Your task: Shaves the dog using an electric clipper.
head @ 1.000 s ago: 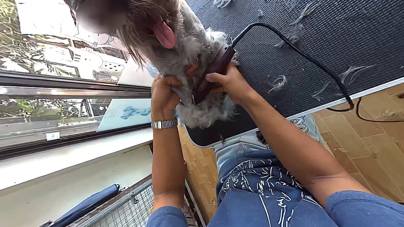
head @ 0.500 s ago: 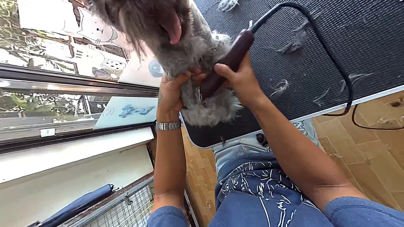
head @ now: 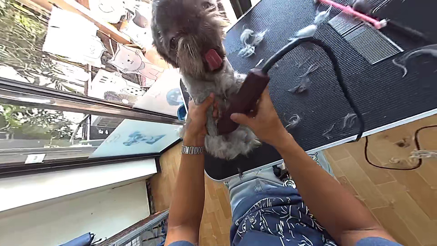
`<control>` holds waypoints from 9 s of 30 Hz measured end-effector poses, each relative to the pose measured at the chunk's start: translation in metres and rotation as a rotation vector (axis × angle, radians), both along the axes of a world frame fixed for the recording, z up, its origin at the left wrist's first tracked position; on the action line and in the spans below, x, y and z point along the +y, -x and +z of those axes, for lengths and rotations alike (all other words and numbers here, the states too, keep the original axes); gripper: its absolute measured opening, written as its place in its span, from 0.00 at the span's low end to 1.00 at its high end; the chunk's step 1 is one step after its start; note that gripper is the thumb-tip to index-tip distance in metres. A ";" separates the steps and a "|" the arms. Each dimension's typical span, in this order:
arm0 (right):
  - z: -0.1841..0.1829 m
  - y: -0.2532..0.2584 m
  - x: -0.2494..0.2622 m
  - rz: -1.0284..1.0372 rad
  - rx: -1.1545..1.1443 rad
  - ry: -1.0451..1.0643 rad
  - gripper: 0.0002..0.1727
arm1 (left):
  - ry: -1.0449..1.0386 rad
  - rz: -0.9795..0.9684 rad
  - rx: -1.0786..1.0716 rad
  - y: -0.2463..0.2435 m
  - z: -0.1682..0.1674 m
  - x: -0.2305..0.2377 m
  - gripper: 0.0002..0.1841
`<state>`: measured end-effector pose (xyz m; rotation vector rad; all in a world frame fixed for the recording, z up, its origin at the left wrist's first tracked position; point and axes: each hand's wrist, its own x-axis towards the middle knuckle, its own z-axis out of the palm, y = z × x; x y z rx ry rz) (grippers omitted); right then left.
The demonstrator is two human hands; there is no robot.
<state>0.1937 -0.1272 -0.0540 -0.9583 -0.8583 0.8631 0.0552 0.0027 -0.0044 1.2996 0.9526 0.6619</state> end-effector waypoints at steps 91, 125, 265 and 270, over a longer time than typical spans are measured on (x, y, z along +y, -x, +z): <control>0.010 -0.020 -0.018 -0.243 -0.654 -0.293 0.43 | -0.176 -0.205 0.156 0.008 0.008 -0.008 0.22; -0.039 0.055 -0.005 -0.271 -1.166 -0.600 0.15 | -0.461 -0.047 0.375 -0.013 -0.004 -0.014 0.27; 0.046 -0.004 -0.027 0.170 -0.661 -0.352 0.46 | 0.466 0.127 -0.672 0.015 -0.018 -0.065 0.22; 0.037 -0.026 -0.029 0.381 -0.681 -0.216 0.44 | 0.503 0.069 -0.697 0.021 -0.013 -0.060 0.26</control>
